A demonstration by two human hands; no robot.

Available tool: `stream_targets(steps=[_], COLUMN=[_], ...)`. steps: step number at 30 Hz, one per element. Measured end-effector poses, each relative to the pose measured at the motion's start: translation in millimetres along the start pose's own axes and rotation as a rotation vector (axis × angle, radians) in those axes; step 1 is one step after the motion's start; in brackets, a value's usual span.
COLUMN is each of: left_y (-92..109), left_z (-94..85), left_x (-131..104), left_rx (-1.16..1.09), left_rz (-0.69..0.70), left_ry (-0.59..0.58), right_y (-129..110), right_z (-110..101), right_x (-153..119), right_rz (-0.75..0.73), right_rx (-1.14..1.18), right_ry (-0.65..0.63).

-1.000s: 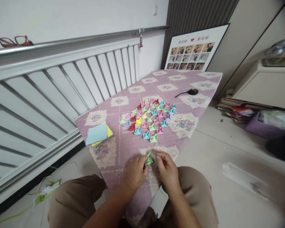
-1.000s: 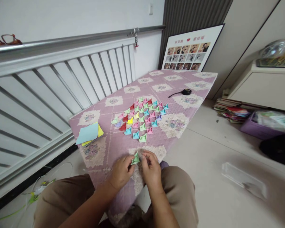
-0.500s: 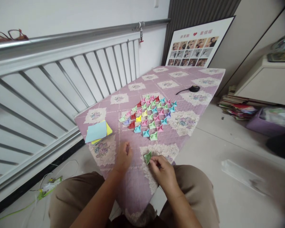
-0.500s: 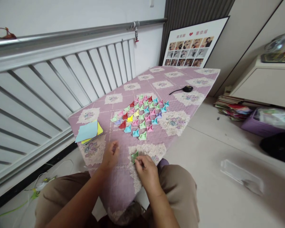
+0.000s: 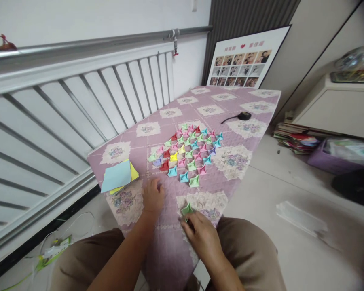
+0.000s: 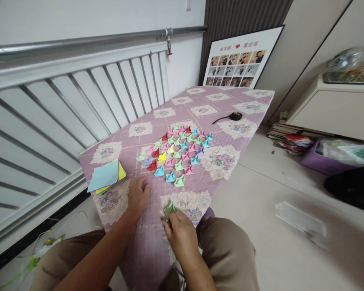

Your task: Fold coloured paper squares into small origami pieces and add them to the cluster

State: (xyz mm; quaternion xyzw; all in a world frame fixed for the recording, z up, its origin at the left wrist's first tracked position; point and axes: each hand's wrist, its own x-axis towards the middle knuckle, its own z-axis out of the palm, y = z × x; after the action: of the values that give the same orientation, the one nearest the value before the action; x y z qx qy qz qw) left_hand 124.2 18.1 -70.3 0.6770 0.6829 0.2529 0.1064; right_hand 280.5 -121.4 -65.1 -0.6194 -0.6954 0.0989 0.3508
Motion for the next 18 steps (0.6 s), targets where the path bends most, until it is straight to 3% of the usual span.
stream_targets(steps=[7, 10, 18], left_y=[3, 5, 6], left_z=[-3.8, -5.1, -7.2], left_x=[2, 2, 2], left_rx=[0.019, 0.03, 0.054], left_rz=[0.045, 0.04, 0.043], left_ry=[-0.025, -0.036, -0.042], right_y=[20, 30, 18], right_z=[-8, -13, -37], right_x=[9, 16, 42], right_rz=[0.089, 0.053, -0.117], right_rx=[0.161, 0.132, -0.166], right_ry=[0.126, 0.159, -0.147])
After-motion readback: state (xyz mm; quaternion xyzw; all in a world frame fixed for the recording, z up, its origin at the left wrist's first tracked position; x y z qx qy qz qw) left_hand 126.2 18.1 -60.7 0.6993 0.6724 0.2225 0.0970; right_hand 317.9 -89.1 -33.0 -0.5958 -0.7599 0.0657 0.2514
